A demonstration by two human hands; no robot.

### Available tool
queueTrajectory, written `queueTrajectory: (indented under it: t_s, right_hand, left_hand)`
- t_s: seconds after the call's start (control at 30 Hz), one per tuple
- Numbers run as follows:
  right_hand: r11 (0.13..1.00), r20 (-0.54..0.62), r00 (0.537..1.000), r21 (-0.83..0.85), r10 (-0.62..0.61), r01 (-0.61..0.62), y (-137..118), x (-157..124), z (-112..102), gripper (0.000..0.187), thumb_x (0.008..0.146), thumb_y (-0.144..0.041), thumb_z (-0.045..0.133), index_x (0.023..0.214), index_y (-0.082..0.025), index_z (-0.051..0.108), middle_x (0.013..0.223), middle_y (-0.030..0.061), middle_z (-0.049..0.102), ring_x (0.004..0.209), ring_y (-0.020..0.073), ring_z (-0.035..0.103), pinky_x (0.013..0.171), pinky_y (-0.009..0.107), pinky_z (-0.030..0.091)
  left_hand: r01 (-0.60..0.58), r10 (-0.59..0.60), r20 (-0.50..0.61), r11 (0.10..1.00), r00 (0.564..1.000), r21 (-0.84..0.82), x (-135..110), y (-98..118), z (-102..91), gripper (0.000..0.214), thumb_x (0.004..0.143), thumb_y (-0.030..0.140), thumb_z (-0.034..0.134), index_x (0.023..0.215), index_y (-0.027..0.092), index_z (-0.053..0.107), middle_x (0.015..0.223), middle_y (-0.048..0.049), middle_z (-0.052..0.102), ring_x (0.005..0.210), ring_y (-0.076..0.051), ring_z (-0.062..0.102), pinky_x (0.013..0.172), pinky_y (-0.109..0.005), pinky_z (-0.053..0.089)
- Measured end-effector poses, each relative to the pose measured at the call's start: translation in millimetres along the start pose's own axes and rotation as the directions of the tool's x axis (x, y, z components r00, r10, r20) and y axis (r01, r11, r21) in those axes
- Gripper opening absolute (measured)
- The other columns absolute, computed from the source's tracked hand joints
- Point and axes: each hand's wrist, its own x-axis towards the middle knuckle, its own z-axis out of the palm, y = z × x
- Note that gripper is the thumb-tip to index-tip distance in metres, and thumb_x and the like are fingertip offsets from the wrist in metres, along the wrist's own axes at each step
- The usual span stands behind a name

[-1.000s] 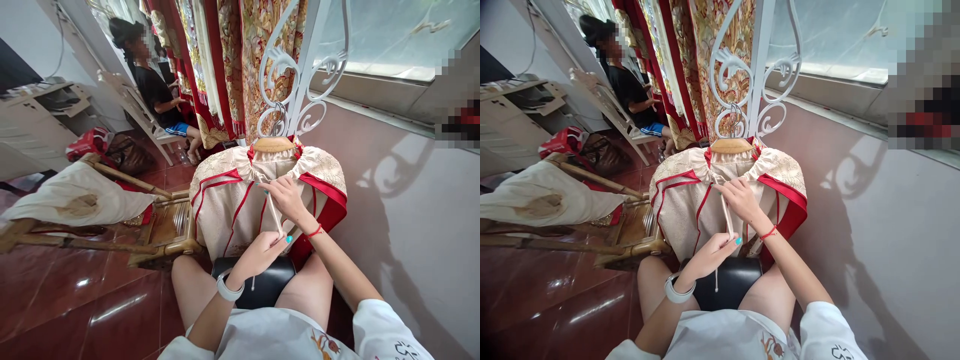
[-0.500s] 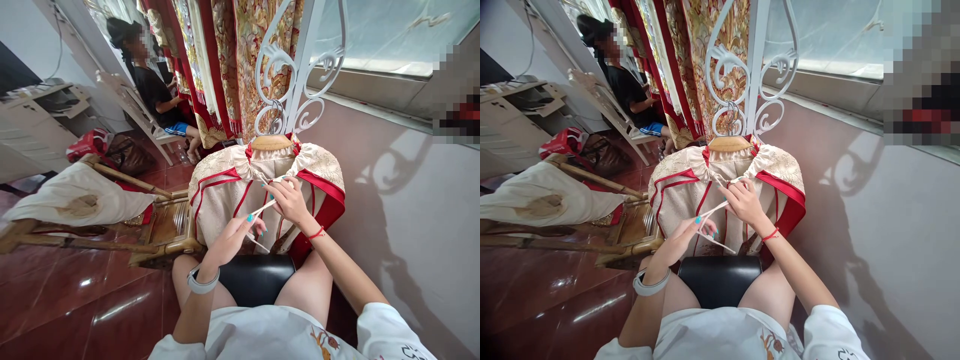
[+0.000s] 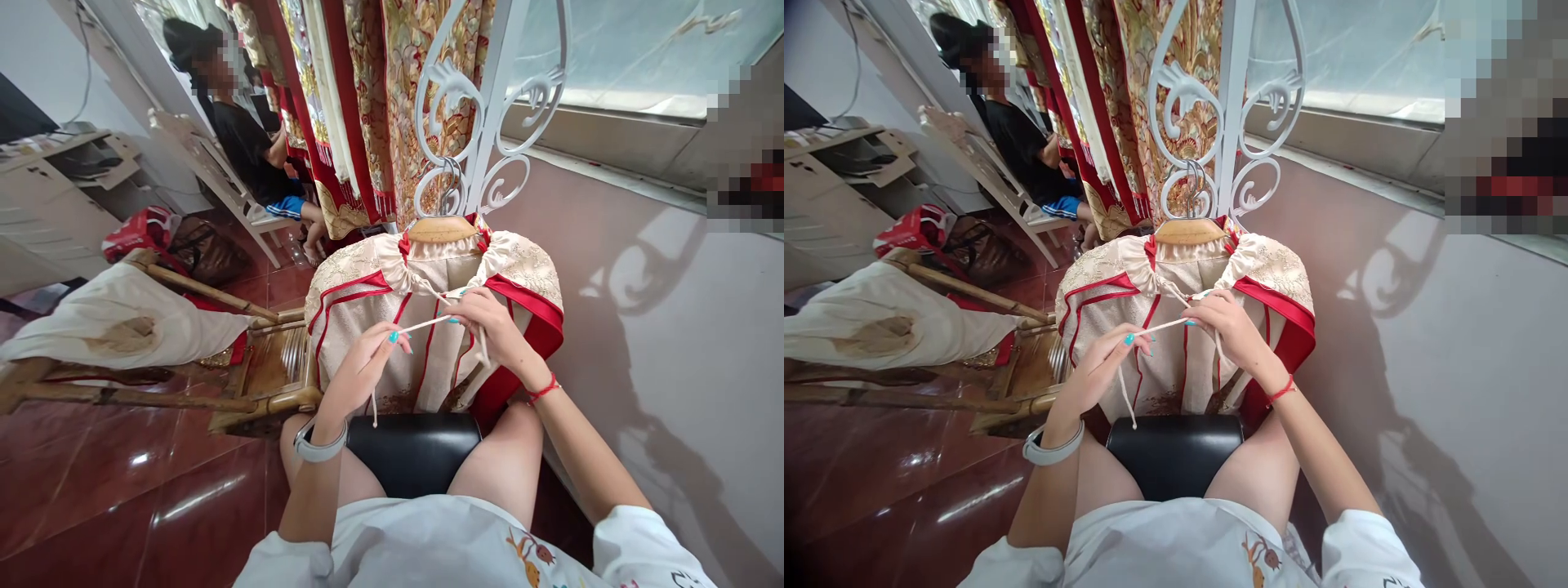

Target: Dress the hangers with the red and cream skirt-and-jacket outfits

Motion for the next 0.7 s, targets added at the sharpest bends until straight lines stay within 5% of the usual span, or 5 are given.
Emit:
queueTrajectory:
  t_s: [0.17, 0.23, 0.37, 0.47, 0.7]
  right_hand:
    - [0.988, 0.011, 0.998, 0.141, 0.063, -0.064, -6, 7, -22, 0.034, 0.102, -0.045, 0.051, 0.093, -0.026, 0.076, 0.083, 0.0054, 0.066, 0.075, 0.0176, 0.059, 0.069, 0.031, 0.046]
    - [0.998, -0.035, 0.999, 0.046, 0.042, -0.040, -5, 10, -23, 0.033, 0.103, -0.042, 0.049, 0.093, -0.027, 0.076, 0.083, 0.0056, 0.067, 0.076, 0.0179, 0.059, 0.072, 0.033, 0.046]
    - [0.983, -0.077, 0.997, -0.182, 0.007, -0.021, 0, 12, -15, 0.035, 0.105, -0.037, 0.043, 0.094, -0.030, 0.076, 0.080, 0.0050, 0.068, 0.077, 0.0186, 0.059, 0.085, 0.040, 0.046]
    - [0.978, -0.105, 0.994, -0.206, 0.018, -0.039, 3, 8, -6, 0.035, 0.105, -0.037, 0.042, 0.099, -0.030, 0.076, 0.082, 0.0056, 0.071, 0.082, 0.0194, 0.064, 0.084, 0.040, 0.048]
    - [0.987, -0.326, 0.944, -0.130, 0.047, -0.094, 7, -12, 9, 0.032, 0.103, -0.039, 0.049, 0.099, -0.029, 0.078, 0.095, 0.0086, 0.077, 0.099, 0.0247, 0.072, 0.089, 0.045, 0.057]
  left_hand:
    - [-0.228, 0.263, -0.167, 0.953, 0.950, 0.198, 35, 9, 10.7, 0.029, 0.097, 0.026, 0.048, 0.121, 0.021, 0.063, 0.133, -0.0107, 0.060, 0.130, -0.024, 0.052, 0.114, -0.040, 0.037]
    - [-0.310, 0.332, -0.070, 0.926, 0.941, 0.216, 59, 16, 11.1, 0.033, 0.099, 0.029, 0.045, 0.126, 0.020, 0.062, 0.129, -0.0100, 0.064, 0.129, -0.025, 0.054, 0.115, -0.041, 0.036]
    - [-0.264, 0.242, 0.168, 0.956, 0.956, 0.127, 103, 22, 8.0, 0.045, 0.104, 0.040, 0.034, 0.115, 0.016, 0.070, 0.077, -0.0028, 0.068, 0.086, -0.021, 0.066, 0.102, -0.040, 0.045]
    - [-0.182, 0.193, 0.226, 0.981, 0.955, -0.067, 113, 23, 8.7, 0.047, 0.102, 0.048, 0.040, 0.111, 0.015, 0.073, 0.078, -0.0039, 0.070, 0.083, -0.020, 0.067, 0.096, -0.036, 0.049]
    - [-0.210, 0.170, -0.122, 0.811, 0.978, -0.546, 83, 28, 0.8, 0.046, 0.095, 0.044, 0.055, 0.133, 0.019, 0.061, 0.128, -0.0126, 0.068, 0.123, -0.028, 0.062, 0.107, -0.046, 0.047]
